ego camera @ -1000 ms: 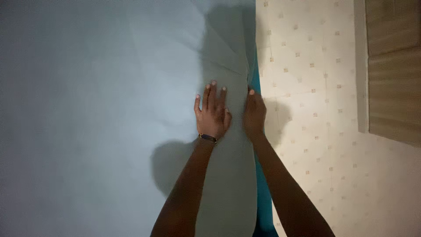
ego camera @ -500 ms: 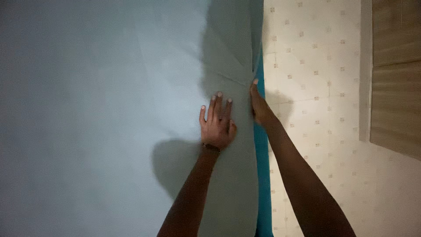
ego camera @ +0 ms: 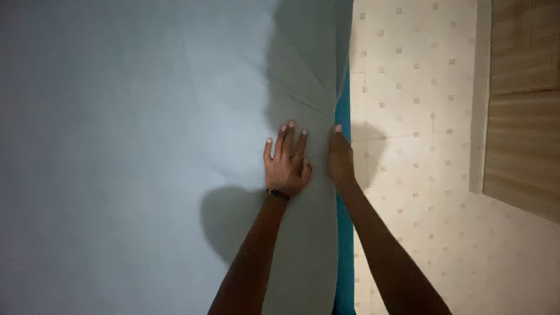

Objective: The person smooths and tucks a light blue fitted sheet onto a mattress. They work along the edges and corners, pulling the fabric taut and pressing it down to remove wrinkles. The person moves around the bed to adjust the sheet on multiple sides.

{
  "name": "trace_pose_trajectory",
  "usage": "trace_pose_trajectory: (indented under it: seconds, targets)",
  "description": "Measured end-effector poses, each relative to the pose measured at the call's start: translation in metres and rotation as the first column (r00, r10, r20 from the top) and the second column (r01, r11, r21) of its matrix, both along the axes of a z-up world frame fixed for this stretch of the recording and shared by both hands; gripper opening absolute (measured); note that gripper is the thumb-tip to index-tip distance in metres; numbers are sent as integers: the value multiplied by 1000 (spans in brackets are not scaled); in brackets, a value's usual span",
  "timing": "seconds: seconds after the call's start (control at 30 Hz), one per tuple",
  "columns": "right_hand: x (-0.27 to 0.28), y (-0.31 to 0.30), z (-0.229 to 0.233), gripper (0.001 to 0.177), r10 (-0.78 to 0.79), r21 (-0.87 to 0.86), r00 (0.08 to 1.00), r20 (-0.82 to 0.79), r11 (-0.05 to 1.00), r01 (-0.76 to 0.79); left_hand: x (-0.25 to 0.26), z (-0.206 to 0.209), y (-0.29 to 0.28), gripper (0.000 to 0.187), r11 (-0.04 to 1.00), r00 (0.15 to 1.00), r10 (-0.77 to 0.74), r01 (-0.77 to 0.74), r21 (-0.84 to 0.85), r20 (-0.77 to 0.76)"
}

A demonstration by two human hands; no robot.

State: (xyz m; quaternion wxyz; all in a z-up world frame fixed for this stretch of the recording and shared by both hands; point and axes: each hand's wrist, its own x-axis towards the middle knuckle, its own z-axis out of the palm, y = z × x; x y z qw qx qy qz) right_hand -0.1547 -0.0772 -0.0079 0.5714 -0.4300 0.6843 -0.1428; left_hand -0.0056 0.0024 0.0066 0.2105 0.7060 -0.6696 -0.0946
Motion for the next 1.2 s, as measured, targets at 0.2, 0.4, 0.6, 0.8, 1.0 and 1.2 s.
trace_pose_trajectory:
  seconds: [0.2, 0.4, 0.6, 0.8, 1.0, 1.2]
  targets:
    - [6, -45, -11, 109, -103, 324, 930, 352, 946, -18, -2, -5, 8, 69, 990, 1000, 22, -23, -137, -11]
    - [28, -74, 1, 91, -155, 381, 925, 347, 924, 12, 0, -6, 6, 74, 999, 1000, -5, 6, -52, 5]
    - [40, -30, 17, 75, -269, -115, 963, -28, 957, 265, 7, -9, 2, 78, 996, 998, -33, 37, 87, -54]
    - [27, 17, 25, 48, -12, -797, 983, -185, 587, -143, 0, -8, -3, 70, 999, 1000, 3, -4, 37, 28]
    - [25, 14, 12, 49, 3, -790, 974, -226, 585, -185, -1, -3, -4, 67, 998, 999, -21, 18, 64, 44]
    - [23, 9, 14, 46, -27, -776, 975, -223, 610, -161, 1, 0, -14, 62, 994, 999, -17, 13, 113, 34]
